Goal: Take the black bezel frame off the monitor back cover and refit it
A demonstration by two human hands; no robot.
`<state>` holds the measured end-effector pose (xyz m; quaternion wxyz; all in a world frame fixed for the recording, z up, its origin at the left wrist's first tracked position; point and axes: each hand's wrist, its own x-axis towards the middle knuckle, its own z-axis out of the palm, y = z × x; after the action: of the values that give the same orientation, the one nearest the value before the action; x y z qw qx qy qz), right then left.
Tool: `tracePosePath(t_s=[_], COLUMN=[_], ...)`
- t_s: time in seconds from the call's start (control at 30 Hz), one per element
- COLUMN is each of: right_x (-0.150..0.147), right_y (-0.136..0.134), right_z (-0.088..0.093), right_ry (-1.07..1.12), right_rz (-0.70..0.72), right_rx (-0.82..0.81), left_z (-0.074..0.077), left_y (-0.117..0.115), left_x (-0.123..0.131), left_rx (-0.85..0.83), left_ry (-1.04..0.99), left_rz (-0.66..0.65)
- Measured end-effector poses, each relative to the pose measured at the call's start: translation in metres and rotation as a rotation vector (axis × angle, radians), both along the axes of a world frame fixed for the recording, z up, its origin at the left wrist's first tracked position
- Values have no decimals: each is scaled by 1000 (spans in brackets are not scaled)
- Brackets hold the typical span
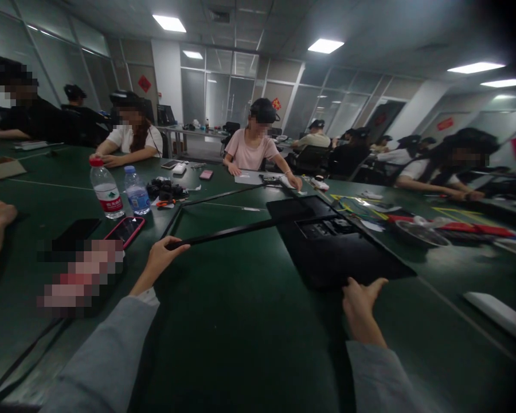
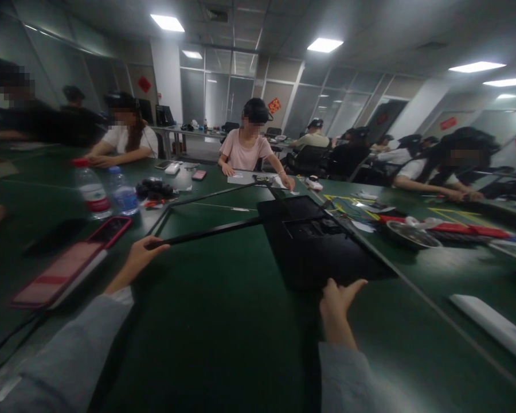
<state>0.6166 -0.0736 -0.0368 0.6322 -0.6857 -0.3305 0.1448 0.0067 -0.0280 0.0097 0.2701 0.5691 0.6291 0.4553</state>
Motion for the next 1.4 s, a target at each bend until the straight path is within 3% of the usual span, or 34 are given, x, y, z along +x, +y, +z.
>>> tracePosePath(t_s=[0.1, 0.3, 0.5, 0.6, 0.7, 0.83, 0.93, 1.17, 1.4], right_x=[-19, -51, -58, -63, -68, -67, -60, -55, -55], right_y=[14, 49, 68, 64, 59, 61, 62, 61, 62], right_z=[-9, 7, 39, 52, 54, 38, 24, 8, 1], right_ry=[174, 221, 191, 301, 148, -278, -476, -554, -543], right_rz=[15, 504, 356, 530, 644, 517, 389, 298, 338], right_rx=[-100, 10, 109, 72, 18, 55, 29, -11, -31], left_z=[0, 7, 11, 13, 12, 6, 2, -1, -3], left_y=[-1, -6, -9, -9, -9, -6, -5, -5, -4], left_x=[0, 5, 7, 12, 20, 29, 33, 38, 34], left_rx=[22, 123, 197, 203, 213, 207, 188, 173, 177], left_ry=[2, 67, 228, 342, 431, 468, 462, 487, 463], left_rz=[-7, -2, 9, -1, -31, -91, -166, -238, -279])
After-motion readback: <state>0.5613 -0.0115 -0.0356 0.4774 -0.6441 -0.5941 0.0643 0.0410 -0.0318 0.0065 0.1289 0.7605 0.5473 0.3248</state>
